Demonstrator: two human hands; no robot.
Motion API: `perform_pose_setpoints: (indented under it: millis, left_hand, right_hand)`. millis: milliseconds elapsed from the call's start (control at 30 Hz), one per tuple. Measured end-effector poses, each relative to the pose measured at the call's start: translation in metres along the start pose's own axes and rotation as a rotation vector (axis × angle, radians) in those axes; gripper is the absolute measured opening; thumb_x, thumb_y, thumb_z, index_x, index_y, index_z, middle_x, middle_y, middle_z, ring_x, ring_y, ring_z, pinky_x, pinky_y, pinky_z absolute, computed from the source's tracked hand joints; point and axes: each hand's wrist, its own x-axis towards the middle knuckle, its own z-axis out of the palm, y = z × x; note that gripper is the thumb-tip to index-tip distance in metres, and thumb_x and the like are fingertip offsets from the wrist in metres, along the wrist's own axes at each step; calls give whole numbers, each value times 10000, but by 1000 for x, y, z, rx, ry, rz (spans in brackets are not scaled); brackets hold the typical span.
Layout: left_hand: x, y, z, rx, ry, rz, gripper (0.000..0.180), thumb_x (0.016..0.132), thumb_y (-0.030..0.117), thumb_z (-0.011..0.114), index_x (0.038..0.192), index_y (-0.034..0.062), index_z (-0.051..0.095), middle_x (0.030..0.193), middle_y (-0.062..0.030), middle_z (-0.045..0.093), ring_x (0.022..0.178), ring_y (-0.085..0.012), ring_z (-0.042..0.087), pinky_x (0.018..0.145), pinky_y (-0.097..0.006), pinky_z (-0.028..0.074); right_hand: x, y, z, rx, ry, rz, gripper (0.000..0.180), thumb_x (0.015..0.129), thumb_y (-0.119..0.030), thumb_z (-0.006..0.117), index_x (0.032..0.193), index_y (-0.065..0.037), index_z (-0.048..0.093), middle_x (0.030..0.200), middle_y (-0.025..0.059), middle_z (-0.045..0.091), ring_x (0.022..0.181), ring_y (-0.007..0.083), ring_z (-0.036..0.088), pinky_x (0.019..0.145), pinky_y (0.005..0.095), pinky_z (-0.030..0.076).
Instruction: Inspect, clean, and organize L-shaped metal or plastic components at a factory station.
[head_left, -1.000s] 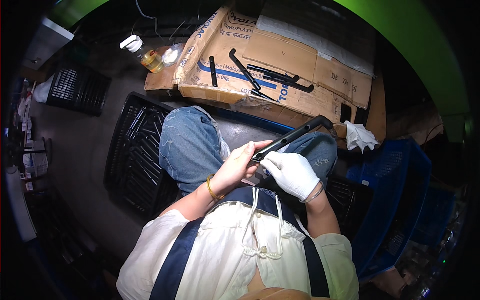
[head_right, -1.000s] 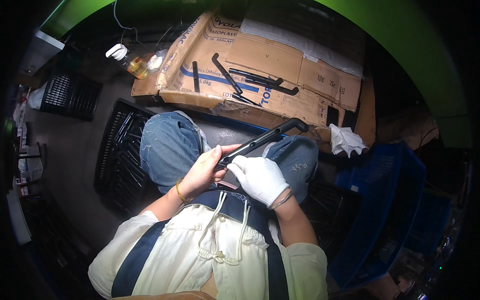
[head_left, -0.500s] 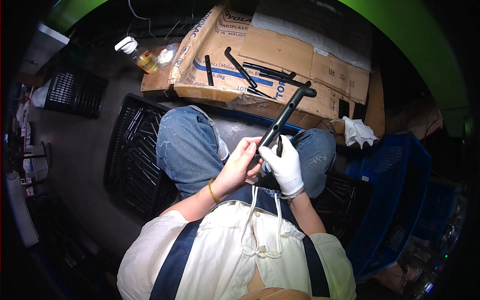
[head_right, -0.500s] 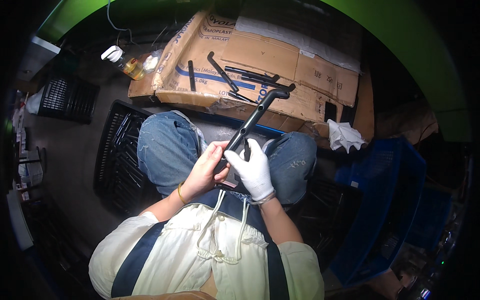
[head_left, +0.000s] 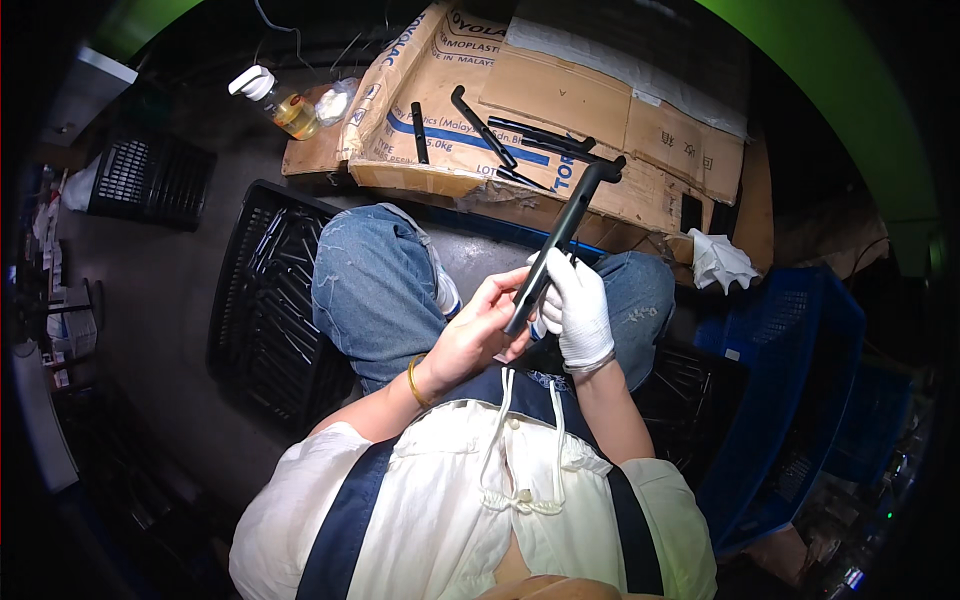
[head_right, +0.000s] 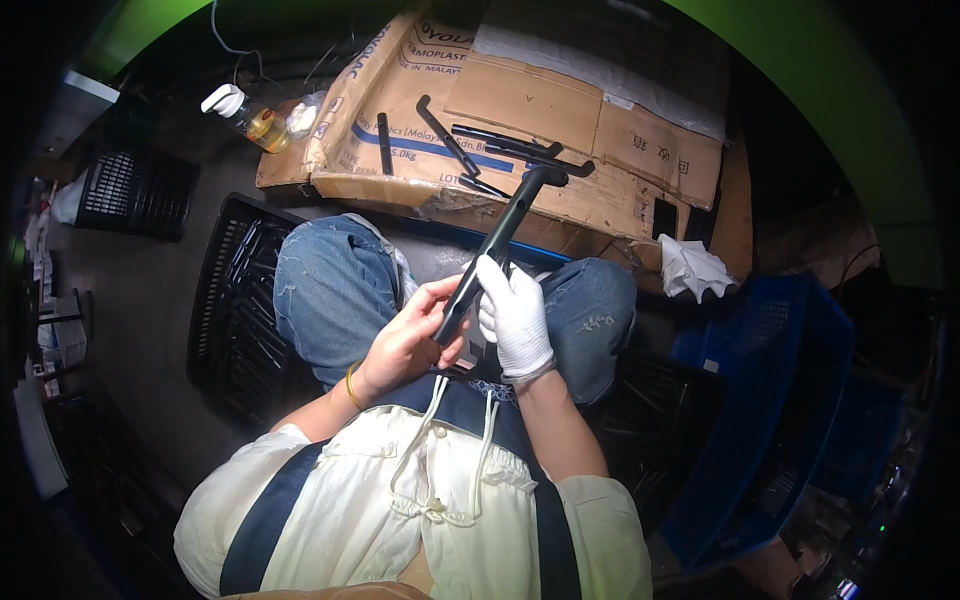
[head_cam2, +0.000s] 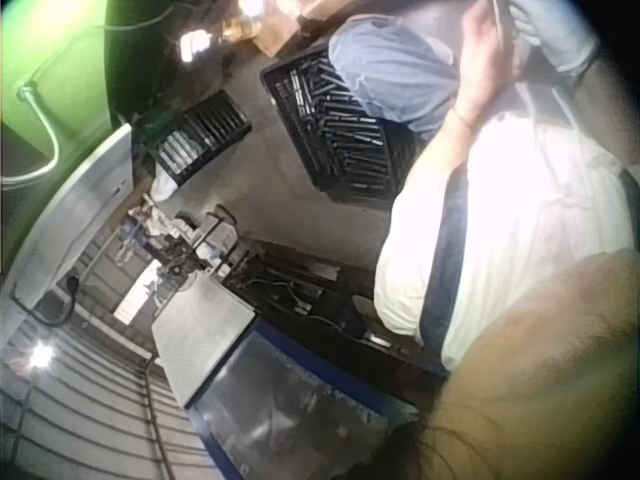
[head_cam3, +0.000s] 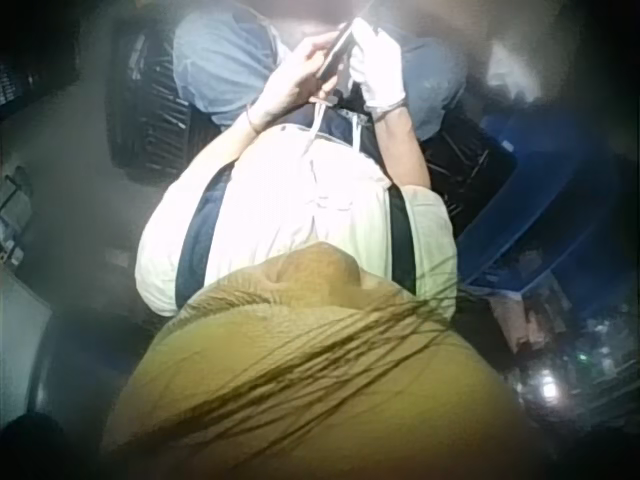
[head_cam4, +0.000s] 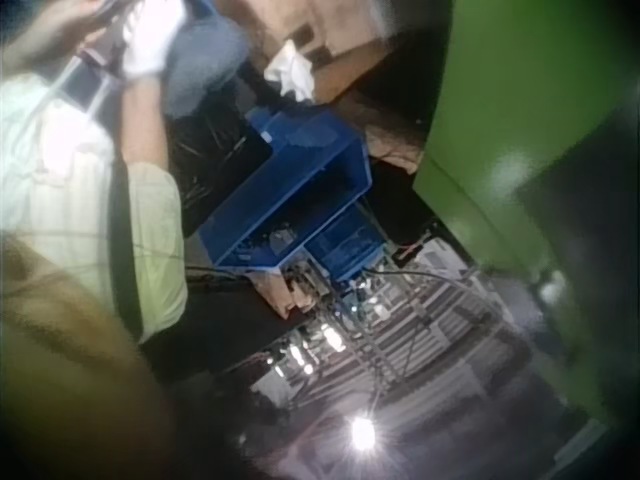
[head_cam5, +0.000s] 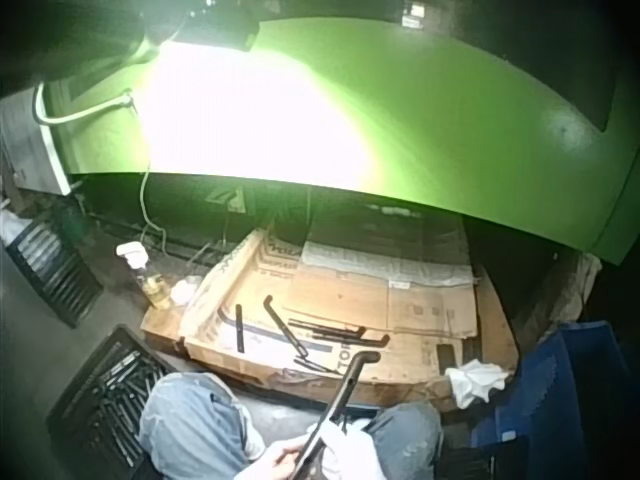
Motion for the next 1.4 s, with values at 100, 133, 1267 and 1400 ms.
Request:
perform_pose_setpoints:
  millis: [100, 133, 1267, 1400]
  left_hand:
    - [1, 0, -2, -264, -2, -26, 622, 1083, 472, 258, 1510, 25, 328, 1294, -133, 540, 995, -221, 602, 875, -337, 488]
    - [1, 0, -3, -400, -12, -34, 658, 1084, 498, 207, 1510, 14, 335, 1362, -148, 530, 1077, -247, 615, 937, -359, 491]
    - [-7, -5, 7, 450, 190, -6, 291, 995, 90, 608, 1227, 20, 446, 938, -18, 622, 794, -3, 548, 649, -191, 459]
    - [-12, 3, 5, 385, 68, -58, 375, 998, 61, 560, 1333, 24, 396, 1010, -44, 633, 776, -43, 564, 658, -214, 470]
  right_hand:
    - [0, -3, -3, 65, 13, 30, 274, 1039, -304, 540, 1000, -54, 647, 547, -114, 362, 389, -16, 265, 350, 177, 200]
    - [0, -4, -4, 69, 20, 31, 278, 1041, -306, 536, 1001, -55, 648, 545, -117, 355, 388, -16, 260, 349, 177, 194]
    - [8, -2, -4, 46, 45, -9, 173, 994, -244, 639, 1011, -74, 670, 555, -111, 401, 398, -11, 309, 361, 190, 202]
    - [9, -3, -6, 62, 58, 7, 216, 1003, -278, 626, 1032, -70, 675, 551, -118, 374, 398, -15, 285, 363, 190, 193]
